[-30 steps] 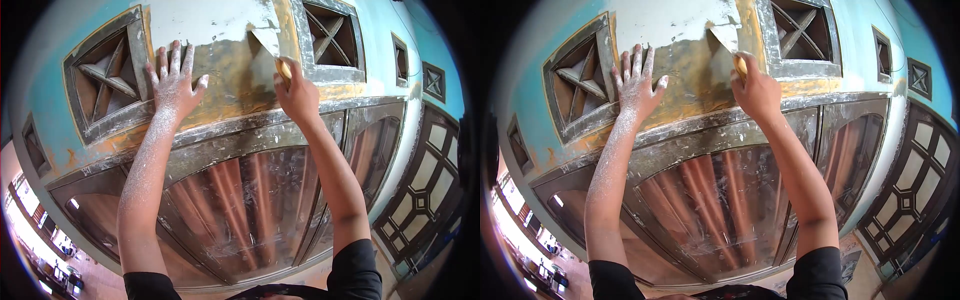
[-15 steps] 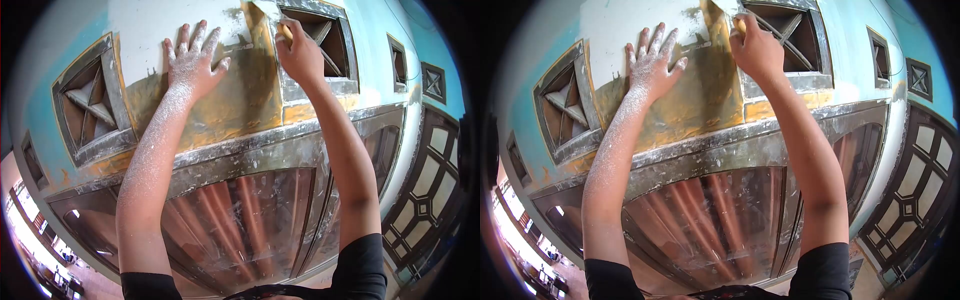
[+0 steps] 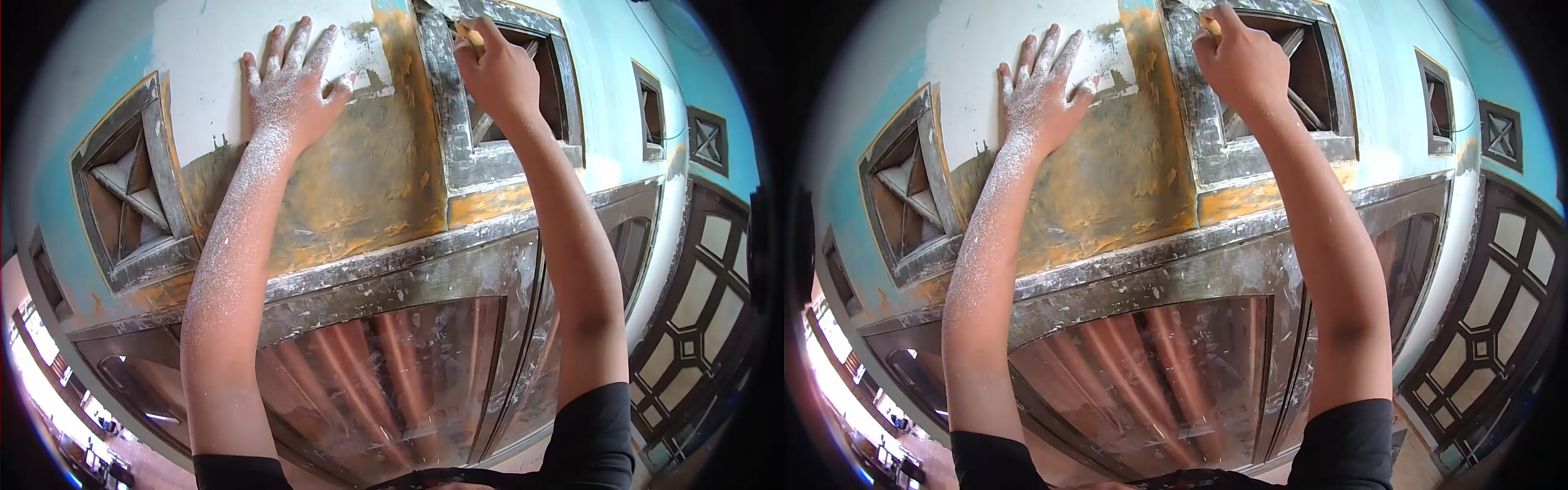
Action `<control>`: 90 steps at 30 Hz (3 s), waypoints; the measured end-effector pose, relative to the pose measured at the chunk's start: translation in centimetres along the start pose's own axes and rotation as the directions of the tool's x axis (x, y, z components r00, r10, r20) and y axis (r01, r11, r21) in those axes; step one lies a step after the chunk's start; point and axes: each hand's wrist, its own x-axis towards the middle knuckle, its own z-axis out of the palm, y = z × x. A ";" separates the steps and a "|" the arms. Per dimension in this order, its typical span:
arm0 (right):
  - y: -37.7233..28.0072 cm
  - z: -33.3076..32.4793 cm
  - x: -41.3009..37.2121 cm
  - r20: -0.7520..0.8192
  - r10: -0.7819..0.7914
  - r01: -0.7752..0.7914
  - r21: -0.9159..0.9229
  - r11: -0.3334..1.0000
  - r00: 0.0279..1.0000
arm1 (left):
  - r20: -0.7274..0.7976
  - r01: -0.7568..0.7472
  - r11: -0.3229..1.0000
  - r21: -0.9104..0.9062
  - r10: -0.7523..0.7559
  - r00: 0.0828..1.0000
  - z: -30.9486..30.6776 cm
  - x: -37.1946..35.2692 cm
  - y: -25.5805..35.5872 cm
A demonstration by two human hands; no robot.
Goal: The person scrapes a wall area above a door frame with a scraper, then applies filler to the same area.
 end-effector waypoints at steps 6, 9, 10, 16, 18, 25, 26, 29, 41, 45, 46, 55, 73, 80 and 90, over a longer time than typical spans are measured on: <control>-0.6 0.5 -0.6 -0.030 -0.018 0.018 -0.002 1.000 0.999 | -0.014 -0.002 1.000 -0.009 0.002 1.000 0.1 -0.1 0.0; -0.7 0.7 -0.1 -0.048 -0.008 0.010 0.045 0.999 0.999 | -0.019 0.000 1.000 -0.012 0.000 1.000 0.1 -0.2 0.0; -0.8 0.7 0.2 -0.029 0.015 -0.014 0.032 0.999 0.999 | -0.028 -0.002 1.000 -0.021 0.002 1.000 0.2 -0.2 0.0; -0.6 0.1 1.4 0.001 -0.007 0.007 0.003 1.000 1.000 | -0.024 -0.001 1.000 -0.026 0.001 1.000 0.0 -0.3 0.1; -1.3 -1.0 2.1 0.027 -0.012 0.012 -0.014 1.000 1.000 | -0.042 -0.012 0.999 -0.040 0.011 0.999 0.3 -0.2 -0.1; -4.1 -4.9 3.9 0.140 0.069 -0.079 0.067 0.995 0.988 | -0.129 -0.059 0.998 0.009 0.060 0.990 1.4 -0.1 -0.6; -3.8 -4.4 4.2 0.143 0.068 -0.078 0.067 0.995 0.987 | -0.126 -0.057 0.998 0.008 0.058 0.990 1.7 -0.2 -0.7; -3.8 -4.1 5.1 0.171 0.094 -0.114 0.110 0.987 0.981 | -0.147 -0.070 0.997 -0.026 0.066 0.987 1.4 -0.3 -0.6; -3.1 -4.1 5.6 0.092 0.003 -0.013 0.107 0.994 0.996 | -0.147 -0.054 0.999 -0.008 0.052 0.988 1.9 -0.5 -0.6; -2.7 -3.9 5.7 0.111 0.022 -0.035 0.119 0.992 0.994 | -0.123 -0.040 0.999 0.002 0.040 0.992 1.6 -0.6 -0.5; -2.7 -3.8 5.9 0.093 0.012 -0.024 0.122 0.992 0.996 | -0.095 -0.028 0.999 0.024 0.030 0.995 1.5 -0.5 -0.4; -2.6 -4.3 5.3 0.117 -0.003 -0.014 0.141 0.990 0.993 | -0.038 0.016 0.999 -0.045 -0.018 0.999 0.5 -1.5 0.9; -3.9 -6.2 4.3 0.185 0.013 -0.034 0.112 0.993 0.983 | -0.009 -0.009 0.997 -0.080 0.008 1.000 -0.1 -3.7 1.6; -3.2 -4.8 5.2 0.189 0.012 -0.033 0.106 0.994 0.982 | -0.005 0.003 0.997 -0.078 -0.004 1.000 -0.3 -4.6 1.9; -2.6 -4.2 4.7 0.183 0.027 -0.047 0.106 0.993 0.983 | 0.030 0.023 0.997 -0.074 -0.021 0.999 -0.6 -5.1 2.0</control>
